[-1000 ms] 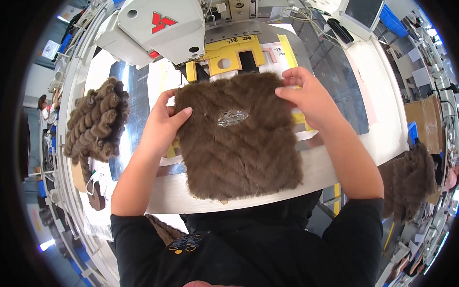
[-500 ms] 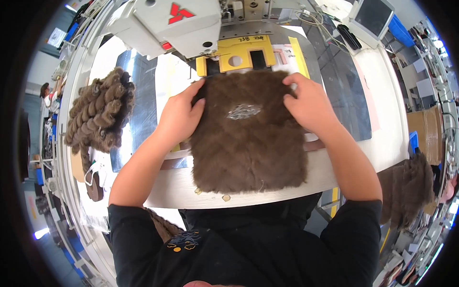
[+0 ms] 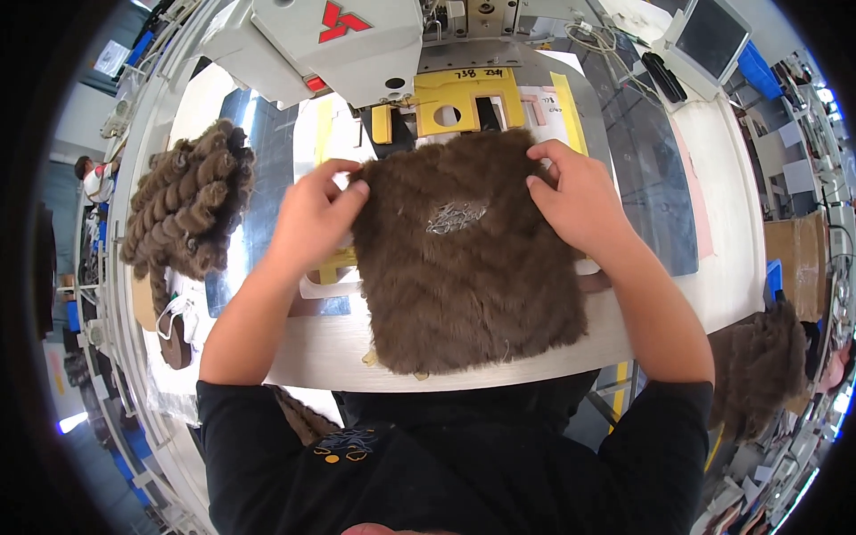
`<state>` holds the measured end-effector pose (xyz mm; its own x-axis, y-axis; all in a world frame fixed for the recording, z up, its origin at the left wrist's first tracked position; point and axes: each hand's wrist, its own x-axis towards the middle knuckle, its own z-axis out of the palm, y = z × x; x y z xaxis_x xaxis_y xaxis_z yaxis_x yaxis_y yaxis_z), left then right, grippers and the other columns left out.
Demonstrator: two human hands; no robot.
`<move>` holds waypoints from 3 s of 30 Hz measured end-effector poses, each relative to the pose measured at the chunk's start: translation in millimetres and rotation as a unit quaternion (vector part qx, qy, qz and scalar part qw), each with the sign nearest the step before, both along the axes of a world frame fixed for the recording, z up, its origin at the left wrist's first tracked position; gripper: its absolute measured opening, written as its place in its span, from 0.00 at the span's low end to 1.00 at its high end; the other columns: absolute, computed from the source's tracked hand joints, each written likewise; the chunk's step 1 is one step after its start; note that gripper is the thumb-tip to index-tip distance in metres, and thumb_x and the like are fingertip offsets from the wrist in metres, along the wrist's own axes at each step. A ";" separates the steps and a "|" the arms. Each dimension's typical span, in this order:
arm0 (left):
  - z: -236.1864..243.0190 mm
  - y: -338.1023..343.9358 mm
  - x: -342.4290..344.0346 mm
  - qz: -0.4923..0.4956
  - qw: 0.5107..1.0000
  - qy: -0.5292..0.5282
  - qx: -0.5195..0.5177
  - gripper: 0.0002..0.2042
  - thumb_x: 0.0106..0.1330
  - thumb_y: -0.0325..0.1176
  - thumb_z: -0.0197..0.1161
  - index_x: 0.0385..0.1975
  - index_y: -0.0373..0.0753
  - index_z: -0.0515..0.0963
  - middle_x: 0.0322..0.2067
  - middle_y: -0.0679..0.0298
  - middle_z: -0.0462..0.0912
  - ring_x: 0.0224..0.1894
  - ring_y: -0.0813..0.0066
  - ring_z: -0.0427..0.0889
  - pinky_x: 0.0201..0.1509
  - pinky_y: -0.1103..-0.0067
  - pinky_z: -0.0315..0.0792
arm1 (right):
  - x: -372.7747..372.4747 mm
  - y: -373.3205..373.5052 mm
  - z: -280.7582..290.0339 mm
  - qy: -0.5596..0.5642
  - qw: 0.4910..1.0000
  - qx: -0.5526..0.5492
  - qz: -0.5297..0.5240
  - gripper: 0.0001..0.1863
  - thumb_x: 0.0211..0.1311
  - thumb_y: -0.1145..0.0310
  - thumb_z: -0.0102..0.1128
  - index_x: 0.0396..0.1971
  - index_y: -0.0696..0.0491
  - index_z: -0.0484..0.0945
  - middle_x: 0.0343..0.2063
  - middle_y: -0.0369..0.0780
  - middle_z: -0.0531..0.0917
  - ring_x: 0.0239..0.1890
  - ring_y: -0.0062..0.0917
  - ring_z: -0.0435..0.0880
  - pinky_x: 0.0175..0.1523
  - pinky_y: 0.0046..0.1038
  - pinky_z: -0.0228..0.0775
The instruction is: Sewing a fur piece and a tail-like attachment onto a fabric base using an industrial sewing machine.
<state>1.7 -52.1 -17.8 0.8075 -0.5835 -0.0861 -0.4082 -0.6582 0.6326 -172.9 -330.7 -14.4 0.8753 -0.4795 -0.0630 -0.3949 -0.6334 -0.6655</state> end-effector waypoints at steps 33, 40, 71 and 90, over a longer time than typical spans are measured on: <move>2.4 -2.8 -41.0 -0.035 0.999 -0.035 -0.002 0.17 0.71 0.32 0.65 0.56 0.34 0.79 0.28 0.53 0.84 0.31 0.59 0.83 0.39 0.68 0.76 | -14.4 4.6 -12.9 -0.123 0.988 -0.093 -0.011 0.16 0.64 0.68 0.62 0.50 0.55 0.84 0.24 0.49 0.83 0.25 0.41 0.82 0.35 0.38 0.72; -20.3 -14.5 -12.8 -0.049 0.986 -0.153 -0.051 0.14 0.71 0.31 0.61 0.52 0.32 0.82 0.35 0.46 0.85 0.38 0.45 0.84 0.45 0.59 0.77 | -2.6 10.7 4.5 0.006 0.993 -0.114 0.005 0.18 0.66 0.67 0.57 0.53 0.56 0.83 0.33 0.54 0.87 0.37 0.52 0.85 0.48 0.46 0.78; -3.5 -10.8 -2.4 -0.158 0.958 -0.229 -0.073 0.11 0.59 0.19 0.65 0.42 0.31 0.84 0.22 0.56 0.79 0.21 0.58 0.78 0.26 0.69 0.73 | 21.0 4.5 31.3 0.054 0.977 -0.174 0.111 0.17 0.61 0.74 0.60 0.49 0.62 0.80 0.25 0.51 0.83 0.27 0.49 0.83 0.34 0.46 0.76; 10.1 4.9 -10.9 -0.275 0.896 -0.349 -0.018 0.10 0.47 0.21 0.66 0.31 0.32 0.82 0.18 0.64 0.71 0.16 0.67 0.71 0.20 0.73 0.66 | -3.5 11.7 38.2 -0.236 0.856 -0.335 0.314 0.07 0.47 0.77 0.63 0.26 0.64 0.82 0.20 0.35 0.75 0.15 0.18 0.68 0.18 0.21 0.61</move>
<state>-9.2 -47.3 -7.7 0.2479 -0.9018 0.3540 -0.9685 -0.2212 0.1146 -176.4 -319.0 23.9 0.8263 0.3049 0.4735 0.3758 -0.9247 -0.0604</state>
